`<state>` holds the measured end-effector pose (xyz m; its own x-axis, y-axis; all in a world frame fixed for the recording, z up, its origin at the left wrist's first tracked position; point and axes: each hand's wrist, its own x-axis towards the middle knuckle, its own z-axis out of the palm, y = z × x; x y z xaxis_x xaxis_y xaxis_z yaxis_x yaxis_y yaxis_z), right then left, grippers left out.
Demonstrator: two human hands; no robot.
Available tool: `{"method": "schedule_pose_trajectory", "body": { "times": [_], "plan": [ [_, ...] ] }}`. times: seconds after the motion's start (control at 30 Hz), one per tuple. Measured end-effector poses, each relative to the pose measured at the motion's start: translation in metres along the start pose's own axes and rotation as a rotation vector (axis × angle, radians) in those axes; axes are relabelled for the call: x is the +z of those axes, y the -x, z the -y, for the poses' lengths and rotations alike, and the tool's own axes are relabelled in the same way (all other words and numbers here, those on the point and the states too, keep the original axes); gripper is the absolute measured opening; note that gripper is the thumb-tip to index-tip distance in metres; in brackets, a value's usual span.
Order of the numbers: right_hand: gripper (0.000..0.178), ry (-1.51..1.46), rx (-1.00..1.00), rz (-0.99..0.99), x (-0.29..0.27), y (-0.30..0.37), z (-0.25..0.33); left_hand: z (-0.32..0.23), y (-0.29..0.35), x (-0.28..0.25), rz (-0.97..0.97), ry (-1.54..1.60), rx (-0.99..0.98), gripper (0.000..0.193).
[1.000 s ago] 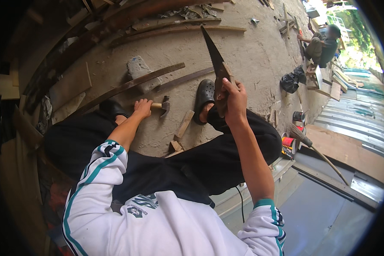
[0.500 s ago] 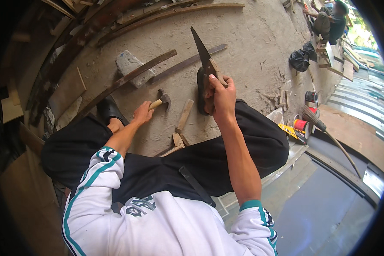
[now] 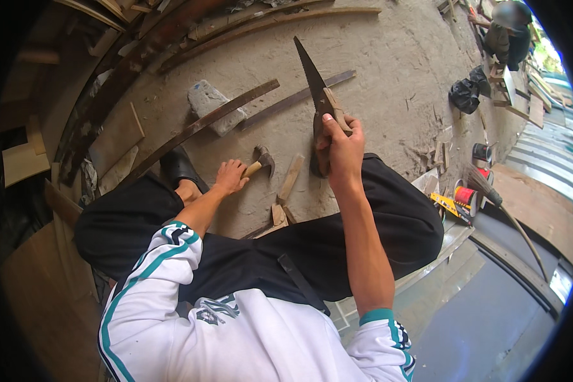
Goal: The person sits on the floor and uses a sanding block to smooth the edges of a long, thin wooden strip. They then pick up a hand saw and cut the strip into smaller pieces.
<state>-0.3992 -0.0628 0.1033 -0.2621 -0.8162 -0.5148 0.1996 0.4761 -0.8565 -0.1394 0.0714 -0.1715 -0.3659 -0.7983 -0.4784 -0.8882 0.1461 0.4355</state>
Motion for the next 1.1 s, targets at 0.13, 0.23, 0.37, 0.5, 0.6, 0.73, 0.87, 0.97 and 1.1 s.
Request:
{"method": "schedule_pose_trajectory", "body": {
  "times": [0.13,0.23,0.37,0.5,0.6,0.73,0.87,0.97,1.1],
  "plan": [
    [0.033,0.021,-0.020,-0.004,0.002,-0.001,0.002,-0.036,-0.012,0.006,-0.300,-0.115,0.017,0.046],
    [0.032,0.052,-0.028,-0.012,0.005,-0.001,-0.002,-0.090,-0.032,0.018,-0.197,0.163,0.003,0.044],
    [0.028,0.098,-0.005,-0.041,0.003,-0.002,-0.015,-0.155,-0.054,0.025,-0.008,0.315,-0.205,0.052],
    [0.032,0.116,0.027,-0.054,-0.001,-0.003,-0.023,-0.158,-0.080,0.037,0.131,0.358,-0.344,0.062],
    [0.033,0.109,0.061,-0.043,-0.001,-0.011,-0.028,-0.138,-0.087,0.034,0.023,0.390,-0.338,0.063],
    [0.033,0.269,0.040,-0.008,-0.010,-0.028,-0.055,-0.117,-0.090,-0.012,-0.166,0.778,-0.360,0.060],
    [0.046,0.701,-0.434,0.143,0.003,-0.033,-0.102,-0.078,-0.100,-0.057,-0.393,1.301,-0.348,0.051],
    [0.054,0.990,-0.296,0.192,0.001,-0.040,-0.134,-0.084,-0.097,-0.100,-0.356,1.586,-0.362,0.044],
    [0.068,0.944,-0.404,0.280,0.019,-0.033,-0.152,-0.076,-0.086,-0.125,-0.396,1.355,-0.364,0.040]
  ]
}}
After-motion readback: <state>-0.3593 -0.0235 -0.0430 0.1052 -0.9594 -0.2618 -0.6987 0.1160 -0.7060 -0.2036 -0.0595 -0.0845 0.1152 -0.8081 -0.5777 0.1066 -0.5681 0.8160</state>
